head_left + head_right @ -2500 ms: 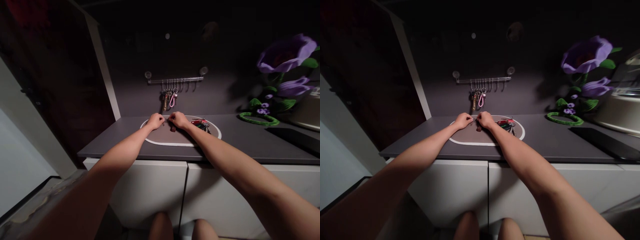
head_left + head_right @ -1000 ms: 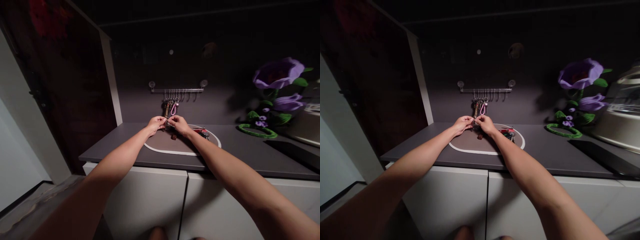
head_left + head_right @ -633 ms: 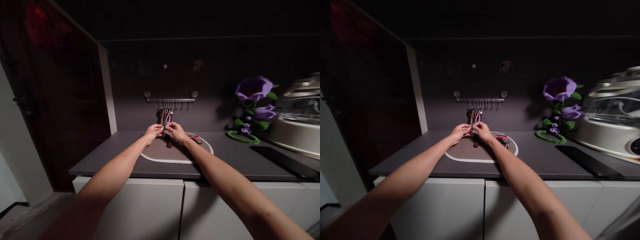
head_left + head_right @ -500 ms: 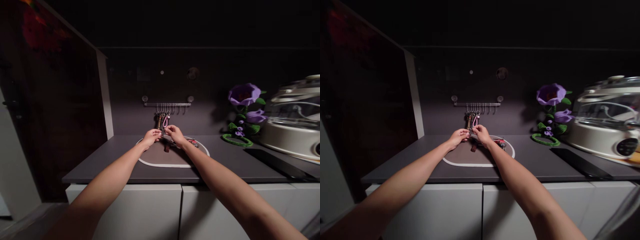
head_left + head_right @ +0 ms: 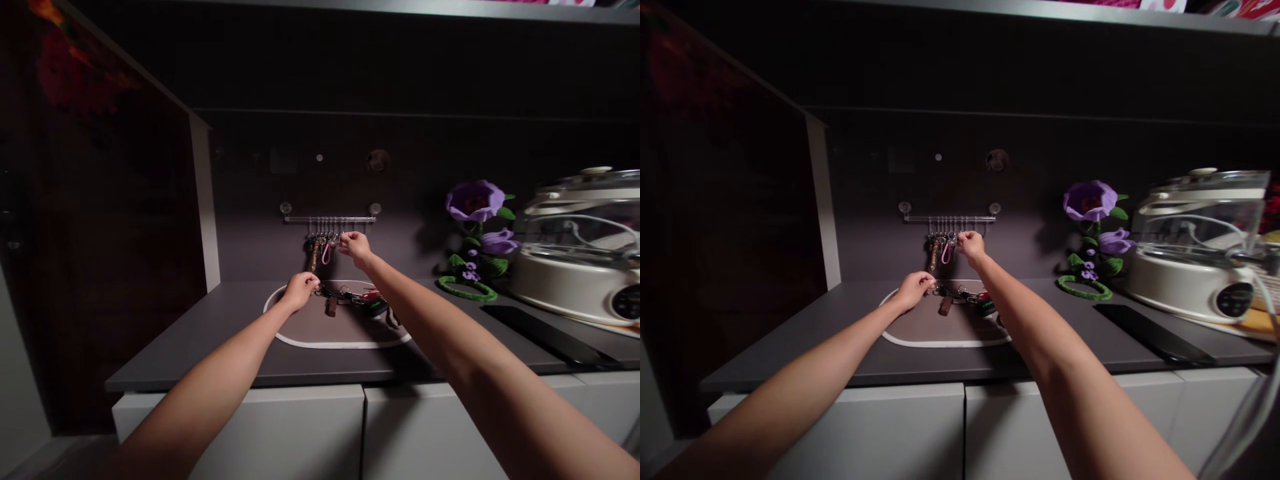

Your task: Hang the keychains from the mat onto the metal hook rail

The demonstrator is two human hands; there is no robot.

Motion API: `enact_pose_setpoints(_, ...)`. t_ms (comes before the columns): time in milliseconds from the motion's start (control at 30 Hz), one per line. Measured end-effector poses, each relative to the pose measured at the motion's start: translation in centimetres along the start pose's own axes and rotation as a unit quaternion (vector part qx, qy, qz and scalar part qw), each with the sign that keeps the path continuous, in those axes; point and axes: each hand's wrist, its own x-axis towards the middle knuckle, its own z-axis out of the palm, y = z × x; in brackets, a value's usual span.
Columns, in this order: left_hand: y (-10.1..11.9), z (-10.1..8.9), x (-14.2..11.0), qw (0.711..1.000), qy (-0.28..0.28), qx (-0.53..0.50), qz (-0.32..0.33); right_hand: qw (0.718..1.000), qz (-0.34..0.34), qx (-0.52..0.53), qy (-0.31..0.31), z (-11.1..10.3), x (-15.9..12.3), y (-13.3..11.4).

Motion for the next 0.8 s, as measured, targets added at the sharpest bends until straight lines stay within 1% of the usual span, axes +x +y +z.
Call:
enact_pose_setpoints(133,0.0,0.0,-0.1,0.998,-0.007,0.048,0.028,1.000,0.011,0.001,0.025,0.7,1.0,-0.5)
enact_pose_setpoints(300,-0.3,0.0,0.1,0.996,-0.017,0.070,0.049,0.999,0.019,0.017,0.040,1.6,1.9,-0.4)
enact_pose_setpoints(533,-0.1,-0.2,0.1,0.995,-0.021,0.082,0.048,0.997,0.055,0.022,0.057,2.1,2.9,0.5)
enact_pose_setpoints(700,-0.2,-0.2,0.1,0.995,-0.018,0.082,0.048,0.995,0.063,0.049,0.066,2.0,2.6,1.1)
enact_pose_setpoints(800,-0.3,-0.2,0.2,0.995,-0.015,0.085,0.047,0.995,0.066,0.036,0.062,1.9,2.4,1.5)
